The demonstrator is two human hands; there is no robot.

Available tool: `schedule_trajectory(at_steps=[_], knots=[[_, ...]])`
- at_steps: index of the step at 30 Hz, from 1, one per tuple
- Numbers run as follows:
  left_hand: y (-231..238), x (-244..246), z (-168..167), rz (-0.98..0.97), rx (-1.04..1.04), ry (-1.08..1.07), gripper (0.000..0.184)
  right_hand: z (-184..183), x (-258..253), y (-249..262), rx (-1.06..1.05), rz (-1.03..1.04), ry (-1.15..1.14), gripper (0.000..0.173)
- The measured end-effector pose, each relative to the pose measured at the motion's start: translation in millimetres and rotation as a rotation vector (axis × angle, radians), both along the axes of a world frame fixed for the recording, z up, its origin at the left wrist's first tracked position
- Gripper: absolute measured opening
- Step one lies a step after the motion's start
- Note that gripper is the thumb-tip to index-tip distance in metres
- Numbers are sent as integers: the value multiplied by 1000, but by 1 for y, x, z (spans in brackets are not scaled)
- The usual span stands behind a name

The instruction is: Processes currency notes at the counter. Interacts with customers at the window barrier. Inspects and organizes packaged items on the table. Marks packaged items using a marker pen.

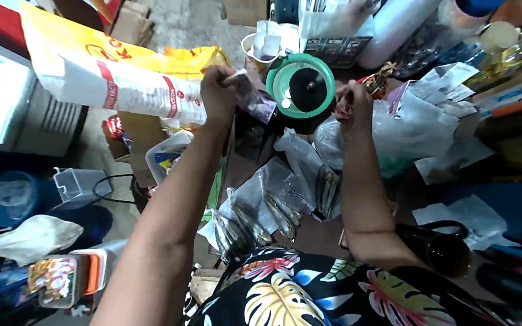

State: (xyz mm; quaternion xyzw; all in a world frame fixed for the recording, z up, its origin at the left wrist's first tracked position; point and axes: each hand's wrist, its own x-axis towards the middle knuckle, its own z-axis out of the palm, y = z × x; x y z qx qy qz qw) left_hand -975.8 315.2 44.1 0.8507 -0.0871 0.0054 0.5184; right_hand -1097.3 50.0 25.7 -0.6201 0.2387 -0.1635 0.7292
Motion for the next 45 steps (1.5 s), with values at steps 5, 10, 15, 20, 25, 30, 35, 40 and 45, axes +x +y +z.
schedule_trajectory(at_steps=[5,10,15,20,25,30,35,40,45], knots=[[-8,2,7,-314,519,-166,21,-6,18,-7,-581,62,199,35],[-17,14,7,-712,705,-14,23,-4,50,0,-900,303,424,46],[-17,12,19,-708,634,406,73,-10,72,2,-1000,417,581,45],[-6,11,9,-704,559,450,79,-12,75,-4,-988,465,530,45],[16,-1,5,-588,306,68,41,16,72,13,-1013,616,252,46],[31,-51,-22,-186,15,-103,56,36,85,34,-1059,733,177,43],[14,-105,-67,27,223,-26,141,43,106,56,-1134,889,214,44],[2,-112,-74,145,291,199,115,33,115,84,-1259,1022,263,45],[18,-132,-82,174,180,122,102,23,108,95,-1276,1087,288,44]])
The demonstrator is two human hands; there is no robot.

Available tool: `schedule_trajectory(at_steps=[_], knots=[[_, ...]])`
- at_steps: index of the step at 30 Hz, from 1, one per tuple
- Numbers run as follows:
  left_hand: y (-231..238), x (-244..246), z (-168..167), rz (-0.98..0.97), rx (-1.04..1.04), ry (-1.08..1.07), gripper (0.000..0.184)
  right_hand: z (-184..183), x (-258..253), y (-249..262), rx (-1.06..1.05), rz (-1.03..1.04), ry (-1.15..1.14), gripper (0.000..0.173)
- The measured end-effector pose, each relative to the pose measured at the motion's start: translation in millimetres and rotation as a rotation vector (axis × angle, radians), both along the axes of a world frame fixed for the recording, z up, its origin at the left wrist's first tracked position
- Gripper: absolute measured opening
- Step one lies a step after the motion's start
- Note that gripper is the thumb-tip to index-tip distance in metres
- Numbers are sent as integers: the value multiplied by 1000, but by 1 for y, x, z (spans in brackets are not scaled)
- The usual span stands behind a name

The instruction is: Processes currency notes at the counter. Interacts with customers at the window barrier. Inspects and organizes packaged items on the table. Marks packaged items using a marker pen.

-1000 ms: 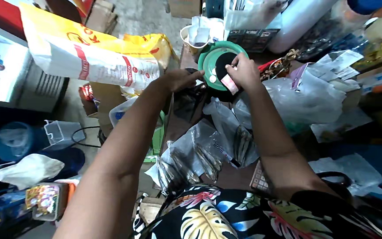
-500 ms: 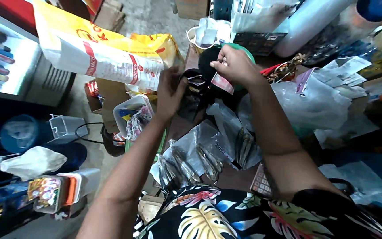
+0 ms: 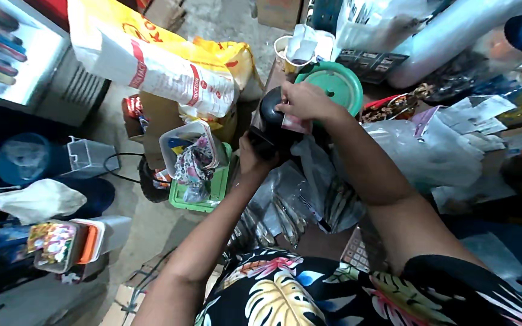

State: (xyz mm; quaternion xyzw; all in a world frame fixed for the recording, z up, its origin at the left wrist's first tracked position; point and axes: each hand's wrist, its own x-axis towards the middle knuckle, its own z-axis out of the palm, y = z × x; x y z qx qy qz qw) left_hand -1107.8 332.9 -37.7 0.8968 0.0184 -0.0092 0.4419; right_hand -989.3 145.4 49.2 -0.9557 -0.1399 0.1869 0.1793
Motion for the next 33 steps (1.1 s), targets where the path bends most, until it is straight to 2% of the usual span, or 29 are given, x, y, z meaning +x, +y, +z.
schedule_trajectory(at_steps=[6,16,18,20,22,24,26,28,30,33], knots=[[-4,9,2,-35,19,46,108,-8,-3,3,36,6,-16,43],[-8,16,3,-38,33,49,109,-5,8,6,-4,44,97,42],[-13,20,9,-20,95,116,110,-7,6,-8,90,-20,65,46],[-18,24,18,12,206,195,111,8,-6,-26,133,-149,14,52],[-20,23,22,24,272,220,116,27,-27,-40,224,-322,-76,50],[-19,19,21,28,288,157,126,45,-53,-44,328,-462,-160,46],[-14,10,26,37,209,16,126,52,-76,-43,434,-525,-182,49],[-7,-7,37,8,16,-223,102,53,-99,-33,522,-535,-165,52],[1,-23,49,-162,-240,-397,77,52,-118,-14,565,-524,-163,48],[13,-44,70,-367,-529,-356,73,46,-137,21,563,-513,-168,45]])
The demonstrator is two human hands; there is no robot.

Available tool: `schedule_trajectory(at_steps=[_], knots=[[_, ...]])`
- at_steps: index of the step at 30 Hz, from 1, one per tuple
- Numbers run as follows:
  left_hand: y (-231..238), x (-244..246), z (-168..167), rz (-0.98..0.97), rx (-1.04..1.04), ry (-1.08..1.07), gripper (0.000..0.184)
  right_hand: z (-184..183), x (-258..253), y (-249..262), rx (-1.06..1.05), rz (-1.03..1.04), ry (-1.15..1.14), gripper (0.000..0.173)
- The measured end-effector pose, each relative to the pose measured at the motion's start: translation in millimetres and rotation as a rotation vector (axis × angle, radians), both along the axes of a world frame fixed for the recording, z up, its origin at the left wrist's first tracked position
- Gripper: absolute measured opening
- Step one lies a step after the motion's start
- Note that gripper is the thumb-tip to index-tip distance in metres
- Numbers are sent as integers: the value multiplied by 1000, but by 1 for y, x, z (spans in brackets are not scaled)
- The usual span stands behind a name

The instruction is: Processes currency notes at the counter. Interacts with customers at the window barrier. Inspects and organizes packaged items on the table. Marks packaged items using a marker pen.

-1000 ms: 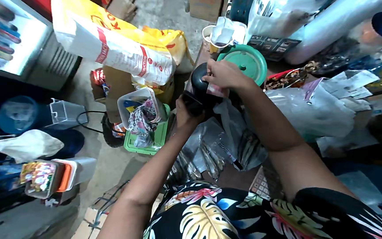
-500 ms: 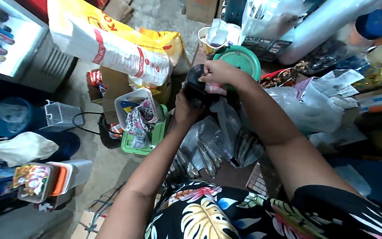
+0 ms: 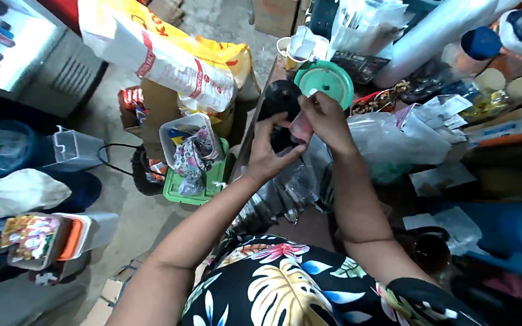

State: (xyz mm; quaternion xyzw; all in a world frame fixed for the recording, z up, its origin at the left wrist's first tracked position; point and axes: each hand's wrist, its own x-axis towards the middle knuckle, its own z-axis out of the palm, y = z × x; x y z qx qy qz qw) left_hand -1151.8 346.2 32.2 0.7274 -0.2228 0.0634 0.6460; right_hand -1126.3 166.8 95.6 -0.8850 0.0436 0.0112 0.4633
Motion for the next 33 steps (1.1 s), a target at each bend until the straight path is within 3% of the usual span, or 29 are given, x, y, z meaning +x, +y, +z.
schedule_trajectory(at_steps=[3,6,9,13,19,21,23,27,30,33], knots=[[20,-12,9,18,-182,139,25,-12,-9,30,57,-25,21,48],[65,-18,6,110,-269,269,11,-26,-22,56,108,-54,42,48],[114,-27,2,105,-272,351,11,-34,-44,96,151,22,42,41],[169,-48,-2,60,-307,395,12,-49,-68,160,362,124,35,23],[246,-72,-8,51,-367,458,56,-50,-88,243,578,52,123,10],[269,-78,-9,98,-363,465,63,-51,-93,263,521,23,103,14],[290,-86,-11,155,-334,484,67,-50,-97,273,402,73,36,29],[314,-108,-15,220,-283,455,67,-55,-102,285,135,440,-64,58],[326,-123,-19,248,-258,423,57,-64,-107,306,200,609,-44,38],[352,-134,-16,289,-299,423,50,-66,-106,327,332,608,44,19]])
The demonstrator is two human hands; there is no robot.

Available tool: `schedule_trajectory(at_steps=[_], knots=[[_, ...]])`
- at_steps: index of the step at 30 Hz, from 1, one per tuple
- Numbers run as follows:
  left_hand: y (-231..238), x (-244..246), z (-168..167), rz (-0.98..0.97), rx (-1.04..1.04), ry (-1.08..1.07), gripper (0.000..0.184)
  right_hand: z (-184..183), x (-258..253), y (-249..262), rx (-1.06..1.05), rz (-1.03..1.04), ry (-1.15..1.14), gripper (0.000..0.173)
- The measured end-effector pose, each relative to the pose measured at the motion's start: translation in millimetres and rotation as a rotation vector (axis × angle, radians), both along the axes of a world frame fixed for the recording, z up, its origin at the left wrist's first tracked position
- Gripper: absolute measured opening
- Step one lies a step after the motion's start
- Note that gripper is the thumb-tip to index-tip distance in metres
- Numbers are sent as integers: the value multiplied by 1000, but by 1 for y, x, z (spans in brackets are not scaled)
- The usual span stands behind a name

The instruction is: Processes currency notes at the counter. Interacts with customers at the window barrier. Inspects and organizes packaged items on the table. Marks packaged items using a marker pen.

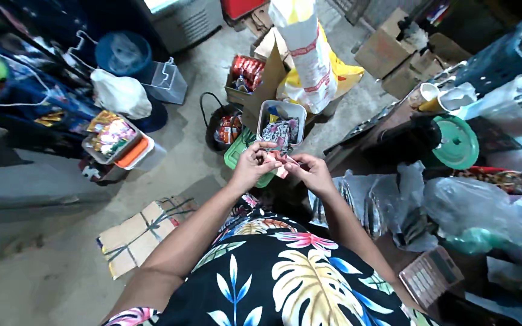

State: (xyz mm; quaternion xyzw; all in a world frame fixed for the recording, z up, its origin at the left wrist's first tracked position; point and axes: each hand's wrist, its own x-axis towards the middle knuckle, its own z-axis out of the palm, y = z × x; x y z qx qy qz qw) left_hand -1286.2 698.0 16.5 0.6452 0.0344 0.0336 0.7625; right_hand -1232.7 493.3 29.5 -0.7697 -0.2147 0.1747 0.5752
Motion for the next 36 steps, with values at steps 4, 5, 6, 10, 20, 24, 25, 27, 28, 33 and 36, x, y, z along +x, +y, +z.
schedule_trajectory(at_steps=[4,5,6,10,20,24,25,27,28,33,36], knots=[[64,-15,6,-27,64,46,56,1,21,41,141,-88,200,14],[82,-18,5,-22,111,77,58,3,26,54,131,-86,234,14],[99,-20,3,-8,165,111,56,4,29,70,117,-65,256,14],[164,-22,-7,209,271,162,19,0,41,154,89,72,408,20],[401,6,7,393,339,186,12,-16,106,427,-20,230,436,36],[475,13,17,497,231,212,15,-18,131,497,98,304,512,20],[487,18,18,522,207,221,16,-19,136,511,108,302,548,20],[510,31,18,561,215,234,16,-25,150,533,73,284,588,23],[522,40,18,583,228,236,16,-30,162,542,-17,289,554,30],[578,97,23,578,238,256,16,-51,251,570,-795,409,152,47],[611,149,24,538,274,292,17,-64,305,573,-623,438,156,33]])
